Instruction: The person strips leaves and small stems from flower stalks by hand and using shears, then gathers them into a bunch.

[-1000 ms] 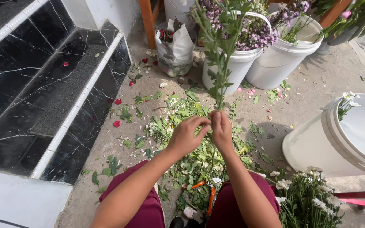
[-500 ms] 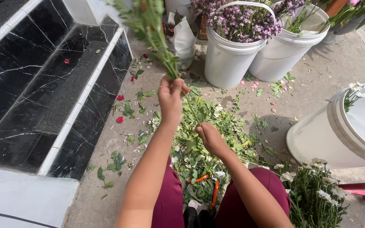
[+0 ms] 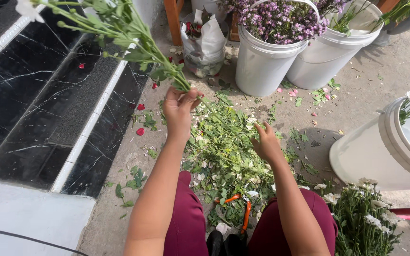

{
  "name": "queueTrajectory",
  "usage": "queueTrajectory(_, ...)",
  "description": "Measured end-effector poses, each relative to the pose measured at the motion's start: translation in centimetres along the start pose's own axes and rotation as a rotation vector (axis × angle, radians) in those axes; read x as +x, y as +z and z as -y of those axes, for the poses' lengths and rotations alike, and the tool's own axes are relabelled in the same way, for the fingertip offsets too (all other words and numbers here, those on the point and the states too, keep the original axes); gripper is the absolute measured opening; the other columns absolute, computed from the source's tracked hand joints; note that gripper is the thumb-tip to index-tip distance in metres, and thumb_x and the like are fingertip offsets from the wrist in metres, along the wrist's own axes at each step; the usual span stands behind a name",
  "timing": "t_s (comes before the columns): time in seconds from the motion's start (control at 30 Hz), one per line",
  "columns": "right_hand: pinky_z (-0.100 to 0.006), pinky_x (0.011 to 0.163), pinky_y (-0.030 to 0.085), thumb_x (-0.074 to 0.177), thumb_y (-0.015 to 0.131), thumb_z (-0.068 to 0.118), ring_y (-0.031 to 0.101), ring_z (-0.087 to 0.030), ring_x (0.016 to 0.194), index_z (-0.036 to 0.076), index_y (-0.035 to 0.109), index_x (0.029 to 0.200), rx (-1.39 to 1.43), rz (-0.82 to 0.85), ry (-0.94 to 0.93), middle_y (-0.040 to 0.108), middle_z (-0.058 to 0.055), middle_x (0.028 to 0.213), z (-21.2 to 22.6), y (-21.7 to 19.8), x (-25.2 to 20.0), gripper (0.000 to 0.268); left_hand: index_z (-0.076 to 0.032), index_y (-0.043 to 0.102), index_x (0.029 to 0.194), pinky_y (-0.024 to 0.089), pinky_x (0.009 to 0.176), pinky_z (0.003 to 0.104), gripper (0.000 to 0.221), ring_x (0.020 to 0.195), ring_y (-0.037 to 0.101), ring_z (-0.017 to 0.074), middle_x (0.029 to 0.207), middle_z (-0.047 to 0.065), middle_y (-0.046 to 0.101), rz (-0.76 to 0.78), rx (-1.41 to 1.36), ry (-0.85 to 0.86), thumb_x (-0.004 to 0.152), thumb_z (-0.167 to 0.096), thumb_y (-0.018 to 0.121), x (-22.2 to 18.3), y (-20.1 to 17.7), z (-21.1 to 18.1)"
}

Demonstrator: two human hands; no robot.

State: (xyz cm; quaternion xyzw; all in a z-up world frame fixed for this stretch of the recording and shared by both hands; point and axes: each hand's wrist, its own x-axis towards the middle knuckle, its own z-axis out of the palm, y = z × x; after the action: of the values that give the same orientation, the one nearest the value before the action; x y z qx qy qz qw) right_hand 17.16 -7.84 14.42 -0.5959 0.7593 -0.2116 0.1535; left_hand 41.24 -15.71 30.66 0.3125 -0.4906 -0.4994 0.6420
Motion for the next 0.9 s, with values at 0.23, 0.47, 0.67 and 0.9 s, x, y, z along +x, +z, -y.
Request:
queueTrajectory(0.23, -0.053, 0.098, 0.045, 0.101, 0.039, 0.034, 0.061, -0.034, 0.107, 0.002, 0.042, 0.139, 1.138, 0.058, -0.356, 0.057, -0.025, 0.120, 9.9, -1.9, -2.0, 0.050, -0.014, 0.066, 0.081, 0.059, 0.066, 0.021, 0.012, 0.071, 0.070, 0.0092, 0.077, 0.001, 0.073, 0.126, 0.163, 0.052, 0.082, -0.015, 0.077, -1.7, 1.5, 2.8)
queueTrajectory(0.47, -0.022, 0.059, 0.037, 0.105, 0.041, 0.017, 0.039, -0.007, 0.060, 0.006, 0.060, 0.101, 1.092, -0.367, -0.362, 0.045, 0.002, 0.064, 10.8, 1.9, -1.1, 0.023, -0.009, 0.065, 0.089, 0.060, 0.076, 0.026, 0.007, 0.086, 0.071, 0.0176, 0.090, 0.011, 0.073, 0.136, -0.178, -0.308, 0.092, -0.016, 0.066, -3.4, 3.5, 4.3)
queueTrajectory(0.67, -0.022, 0.058, 0.034, 0.104, 0.042, 0.018, 0.036, -0.007, 0.059, 0.006, 0.061, 0.094, 1.146, -0.411, -0.329, 0.042, 0.002, 0.062, 10.4, 1.2, -1.2, 0.024, -0.011, 0.063, 0.089, 0.060, 0.075, 0.021, 0.008, 0.088, 0.072, 0.0177, 0.093, 0.010, 0.073, 0.132, -0.365, -0.524, 0.091, -0.018, 0.067, -3.4, 4.2, 4.7)
queueTrajectory(0.9, -0.025, 0.059, 0.038, 0.103, 0.046, 0.017, 0.041, -0.010, 0.058, 0.007, 0.063, 0.094, 1.009, -0.562, -0.270, 0.045, -0.001, 0.060, 9.0, -0.1, -1.9, 0.022, -0.011, 0.058, 0.092, 0.058, 0.078, 0.020, 0.015, 0.088, 0.070, 0.0119, 0.092, 0.006, 0.071, 0.085, -0.285, -0.454, 0.091, -0.022, 0.068, -5.0, 7.5, 4.5)
